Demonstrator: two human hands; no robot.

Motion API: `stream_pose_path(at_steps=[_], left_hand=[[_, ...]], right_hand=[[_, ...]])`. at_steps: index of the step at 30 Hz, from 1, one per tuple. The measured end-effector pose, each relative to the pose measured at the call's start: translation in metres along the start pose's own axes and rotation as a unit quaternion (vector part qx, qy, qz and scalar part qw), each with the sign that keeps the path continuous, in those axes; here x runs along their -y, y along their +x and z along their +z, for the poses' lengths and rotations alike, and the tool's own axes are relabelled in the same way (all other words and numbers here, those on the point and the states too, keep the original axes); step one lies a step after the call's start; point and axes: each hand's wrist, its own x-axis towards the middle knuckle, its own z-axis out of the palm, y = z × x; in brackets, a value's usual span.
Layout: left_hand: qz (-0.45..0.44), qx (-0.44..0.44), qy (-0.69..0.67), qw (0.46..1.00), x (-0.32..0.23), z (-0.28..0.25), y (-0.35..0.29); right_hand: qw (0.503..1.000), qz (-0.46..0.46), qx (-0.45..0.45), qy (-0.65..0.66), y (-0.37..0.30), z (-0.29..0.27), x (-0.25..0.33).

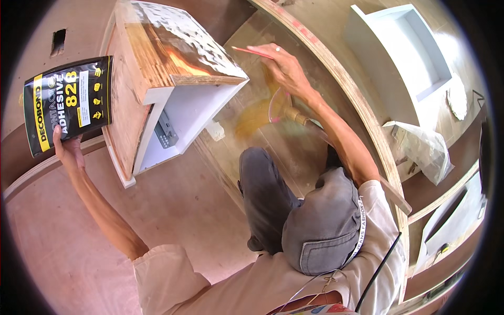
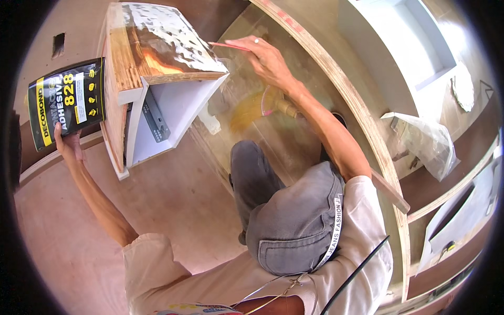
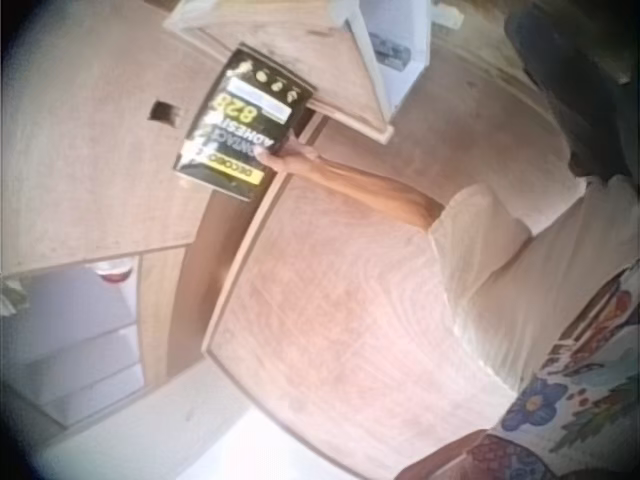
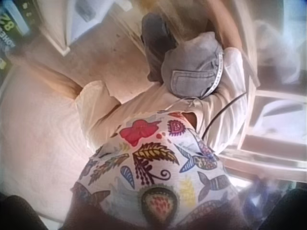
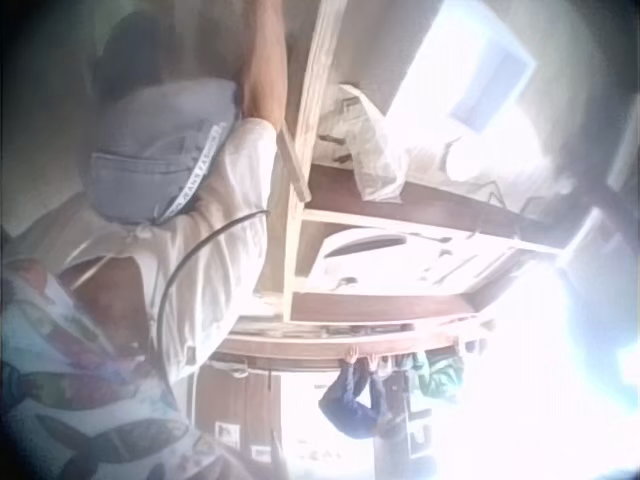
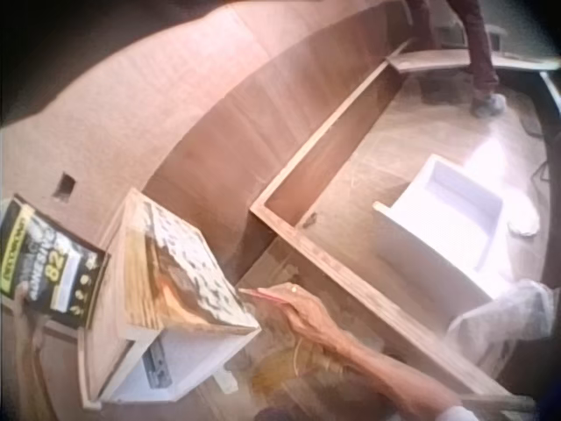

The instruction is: The person measures and marks a grey sheet, then uses a utility knife and metal ruler to cut it. They sand the edges of a white panel and apply adhesive from a container onto a wooden furniture frame using a red sponge.

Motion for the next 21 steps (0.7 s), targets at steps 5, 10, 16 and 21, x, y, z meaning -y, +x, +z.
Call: stream_pose_path(at_steps=[5,10,16,21], left_hand=[[-0.008,0.013,0.002,1.0,0.001,-0.003,0.005],[-0.008,0.01,0.005,1.0,-0.003,-0.005,0.003],[-0.006,0.018,0.001,1.0,0.001,-0.001,0.005],[-0.002,0.023,-0.003,1.0,-0.001,-0.006,0.004]], right_hand=[[0.998,-0.018,-0.011,-0.053,-0.024,0.03,0.007],[0.998,-0.003,-0.016,-0.055,-0.031,0.004,-0.002],[0.997,-0.055,0.011,-0.058,0.027,0.01,0.013],[0.996,-0.011,0.067,-0.063,-0.017,-0.011,0.034]])
